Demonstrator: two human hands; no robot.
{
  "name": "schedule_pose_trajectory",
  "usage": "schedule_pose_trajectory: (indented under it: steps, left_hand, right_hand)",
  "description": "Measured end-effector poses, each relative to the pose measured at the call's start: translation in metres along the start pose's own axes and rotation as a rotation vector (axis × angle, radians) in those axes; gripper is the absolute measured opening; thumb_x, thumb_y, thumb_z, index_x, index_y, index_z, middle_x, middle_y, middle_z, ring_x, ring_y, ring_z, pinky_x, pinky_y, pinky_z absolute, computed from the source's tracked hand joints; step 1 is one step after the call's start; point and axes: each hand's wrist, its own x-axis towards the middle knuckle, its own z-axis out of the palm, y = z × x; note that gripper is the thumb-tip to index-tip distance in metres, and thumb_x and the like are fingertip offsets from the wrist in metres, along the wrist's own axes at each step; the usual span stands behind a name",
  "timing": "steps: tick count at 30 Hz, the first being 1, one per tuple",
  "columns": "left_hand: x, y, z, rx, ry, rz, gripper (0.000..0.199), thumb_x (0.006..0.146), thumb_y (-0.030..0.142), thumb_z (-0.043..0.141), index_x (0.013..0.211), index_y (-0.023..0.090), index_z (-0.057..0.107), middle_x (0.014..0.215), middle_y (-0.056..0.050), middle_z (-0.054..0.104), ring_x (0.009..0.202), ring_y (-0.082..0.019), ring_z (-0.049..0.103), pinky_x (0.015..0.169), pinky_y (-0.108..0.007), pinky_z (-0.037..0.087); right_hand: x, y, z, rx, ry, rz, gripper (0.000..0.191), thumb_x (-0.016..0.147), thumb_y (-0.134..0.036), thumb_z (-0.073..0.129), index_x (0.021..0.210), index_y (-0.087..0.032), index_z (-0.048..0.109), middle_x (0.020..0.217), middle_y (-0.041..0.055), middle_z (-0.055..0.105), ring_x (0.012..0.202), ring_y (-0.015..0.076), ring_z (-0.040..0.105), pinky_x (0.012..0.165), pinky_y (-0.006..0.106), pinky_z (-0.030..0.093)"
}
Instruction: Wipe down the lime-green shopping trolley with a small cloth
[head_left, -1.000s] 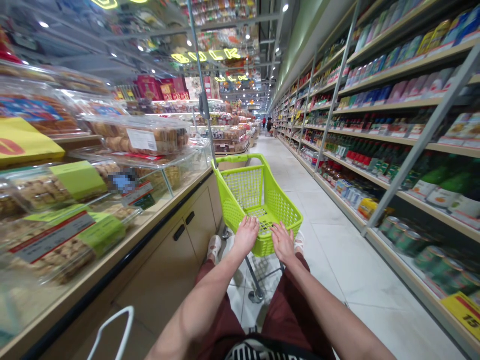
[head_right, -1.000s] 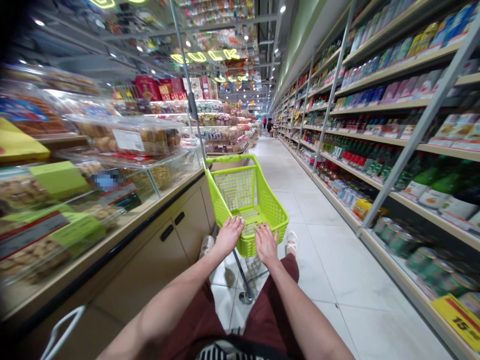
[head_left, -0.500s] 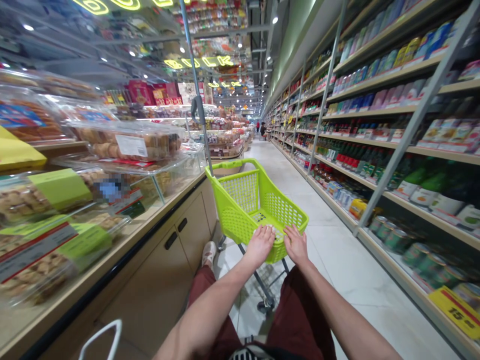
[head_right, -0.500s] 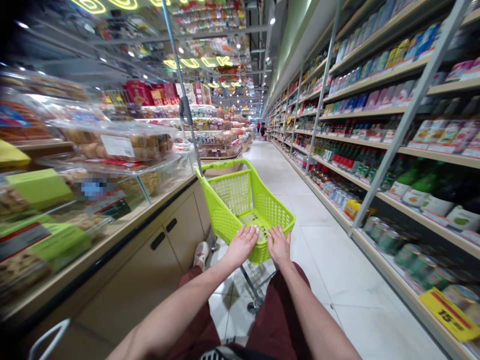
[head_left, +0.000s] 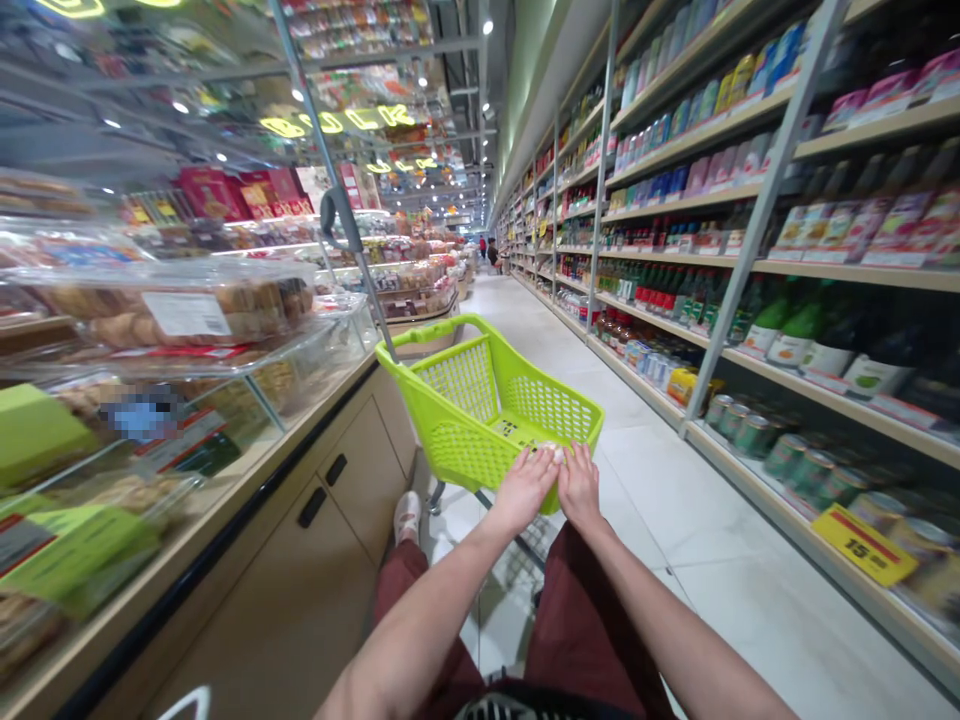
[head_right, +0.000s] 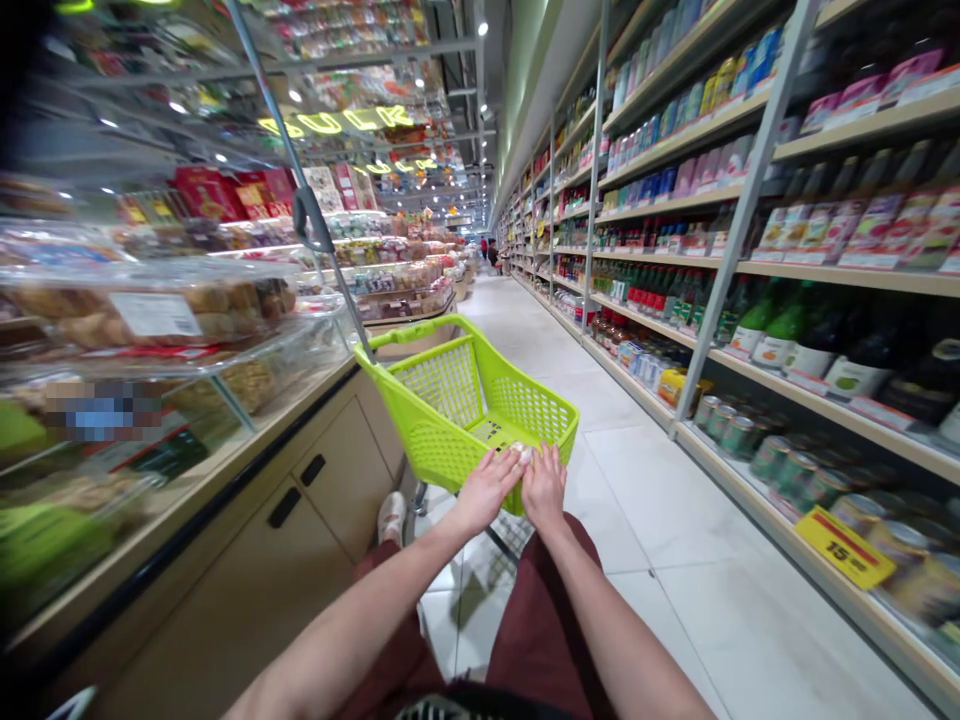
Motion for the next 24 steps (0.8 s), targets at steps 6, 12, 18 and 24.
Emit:
schedule_pose_trajectory:
  steps: [6,12,18,24]
  left_hand:
    - [-0.009,-0.044,-0.012,0.048,-0.025,-0.242,0.043,0.085,0.01,0.034,0.127,0.016,0.04,0.135,-0.013,0.041,0.123,-0.019,0.04,0.104,-0.044,0.025]
    - [0.008,-0.041,-0.016,0.04,-0.032,-0.119,0.039,0.087,0.013,0.033,0.126,0.015,0.04,0.133,-0.011,0.043,0.122,-0.019,0.04,0.105,-0.043,0.024]
    - [0.024,-0.034,-0.014,0.016,-0.068,-0.148,0.024,0.086,0.013,0.037,0.102,0.013,0.054,0.104,-0.01,0.06,0.103,-0.018,0.053,0.105,-0.043,0.022]
    - [0.025,-0.025,-0.013,0.007,-0.089,-0.236,0.022,0.085,0.012,0.037,0.098,0.013,0.055,0.094,-0.008,0.062,0.097,-0.018,0.055,0.105,-0.045,0.021]
  right_hand:
    - [0.005,0.003,-0.005,0.044,0.014,0.067,0.048,0.086,-0.031,0.027,0.119,-0.005,0.05,0.136,0.0186,0.036,0.128,0.0281,0.028,0.099,0.044,0.03]
    - [0.002,-0.015,-0.004,0.029,-0.005,0.034,0.043,0.081,-0.042,0.043,0.112,-0.015,0.057,0.139,0.0148,0.031,0.127,0.0328,0.027,0.098,0.048,0.029]
    - [0.005,-0.012,-0.008,-0.006,-0.051,-0.062,0.029,0.081,-0.039,0.046,0.084,-0.016,0.064,0.135,0.013,0.038,0.123,0.0303,0.033,0.099,0.049,0.025]
    - [0.014,-0.002,-0.011,-0.039,-0.073,-0.127,0.026,0.078,-0.037,0.048,0.077,-0.017,0.065,0.128,0.0112,0.046,0.122,0.0266,0.037,0.102,0.044,0.025]
